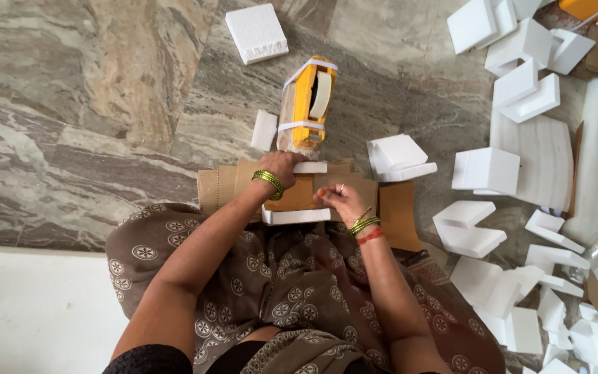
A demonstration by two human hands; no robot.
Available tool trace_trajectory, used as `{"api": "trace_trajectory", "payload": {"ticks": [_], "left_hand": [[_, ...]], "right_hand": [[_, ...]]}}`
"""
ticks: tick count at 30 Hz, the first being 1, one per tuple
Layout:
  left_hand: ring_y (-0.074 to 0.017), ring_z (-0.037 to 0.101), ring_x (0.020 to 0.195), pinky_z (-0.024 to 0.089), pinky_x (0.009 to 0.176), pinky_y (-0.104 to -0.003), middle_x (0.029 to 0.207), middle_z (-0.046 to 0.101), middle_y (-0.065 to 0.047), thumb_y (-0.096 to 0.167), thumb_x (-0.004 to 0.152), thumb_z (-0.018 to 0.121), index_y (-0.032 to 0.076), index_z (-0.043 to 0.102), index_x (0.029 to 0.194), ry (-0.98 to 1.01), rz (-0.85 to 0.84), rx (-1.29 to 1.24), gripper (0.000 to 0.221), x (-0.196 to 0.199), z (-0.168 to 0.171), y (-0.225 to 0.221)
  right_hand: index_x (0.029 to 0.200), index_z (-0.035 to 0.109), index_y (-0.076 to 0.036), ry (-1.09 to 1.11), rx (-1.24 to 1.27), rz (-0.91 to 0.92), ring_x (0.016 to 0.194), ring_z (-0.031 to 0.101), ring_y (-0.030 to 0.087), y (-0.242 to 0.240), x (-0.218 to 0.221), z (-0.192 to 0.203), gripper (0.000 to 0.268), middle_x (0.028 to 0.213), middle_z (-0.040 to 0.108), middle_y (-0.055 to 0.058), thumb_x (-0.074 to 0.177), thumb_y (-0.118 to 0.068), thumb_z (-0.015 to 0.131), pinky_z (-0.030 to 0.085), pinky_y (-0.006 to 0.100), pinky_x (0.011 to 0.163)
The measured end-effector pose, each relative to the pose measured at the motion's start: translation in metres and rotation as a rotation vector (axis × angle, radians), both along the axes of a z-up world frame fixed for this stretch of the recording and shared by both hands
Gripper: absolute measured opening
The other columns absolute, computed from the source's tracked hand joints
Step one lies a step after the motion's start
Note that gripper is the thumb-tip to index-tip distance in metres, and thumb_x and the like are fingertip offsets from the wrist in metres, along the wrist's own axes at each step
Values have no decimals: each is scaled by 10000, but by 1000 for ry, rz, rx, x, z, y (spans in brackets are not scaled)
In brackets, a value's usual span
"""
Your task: The person assembles cardboard boxes and inserts white foam pieces into them while using a tape dispenser to secure the components.
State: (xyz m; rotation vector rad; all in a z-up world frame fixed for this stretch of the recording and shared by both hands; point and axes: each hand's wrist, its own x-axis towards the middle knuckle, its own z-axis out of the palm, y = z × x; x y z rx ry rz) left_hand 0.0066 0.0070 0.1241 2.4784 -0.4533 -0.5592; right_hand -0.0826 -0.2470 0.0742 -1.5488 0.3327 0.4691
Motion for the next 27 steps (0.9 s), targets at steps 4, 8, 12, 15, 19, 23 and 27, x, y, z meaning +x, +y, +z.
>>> {"api": "trace_trajectory", "payload": {"ticks": [4, 8, 12, 15, 19, 23, 27], "left_hand": [[-285, 725, 985, 573, 864, -427, 1047, 774, -69, 93, 805, 641, 371, 734, 1221, -59, 25, -38, 509, -8, -8, 0], [-275, 731, 978, 578, 850, -422, 1071, 769, -56, 60, 790, 631, 367, 733, 1223, -74, -1, -64, 541, -7, -11, 3], [-244, 733, 972, 572, 861, -396, 1057, 773, -34, 83, 786, 654, 382, 729, 1217, -72, -104, 25, 530, -10, -5, 0], [-238, 732, 969, 582, 823, -394, 1071, 772, -22, 85, 798, 655, 381, 722, 1222, -63, -108, 22, 522, -11, -4, 1], [-222, 751, 911, 597, 765, -401, 1119, 762, -20, 75, 881, 600, 385, 711, 1249, -47, -85, 19, 494, -14, -12, 1], [-251, 734, 937, 580, 838, -404, 1076, 780, -38, 48, 817, 611, 374, 755, 1191, -136, -16, -32, 518, -18, -12, 3], [-247, 750, 913, 588, 828, -415, 1119, 766, -21, 18, 822, 566, 359, 735, 1199, -60, 23, -52, 536, -25, -7, 1]], "right_hand": [[999, 701, 24, 51, 143, 14, 830, 720, 202, 1, -10, -40, 90, 916, 733, 118, 938, -28, 742, 608, 342, 784], [1075, 662, 57, 71, 85, -94, 800, 736, 204, 10, 3, -71, 177, 943, 731, 128, 920, -3, 721, 629, 336, 731], [1204, 446, 31, -152, 5, -137, 824, 792, 245, 25, 20, -71, 334, 949, 759, 202, 906, 18, 598, 679, 338, 749], [1169, 454, 69, -280, -222, -110, 843, 782, 239, 34, 13, -60, 370, 975, 751, 195, 894, -2, 691, 664, 341, 732], [1048, 695, -3, -209, -880, 163, 809, 760, 218, 30, 24, -70, 208, 908, 797, 147, 956, -169, 780, 613, 374, 751], [1052, 731, -20, -427, -692, 177, 848, 748, 180, 12, 45, -73, 330, 950, 780, 93, 767, -144, 842, 606, 371, 712], [1047, 780, -50, -208, -347, -11, 822, 765, 116, 6, 92, -30, 251, 954, 810, 47, 985, -275, 690, 618, 274, 720]]}}
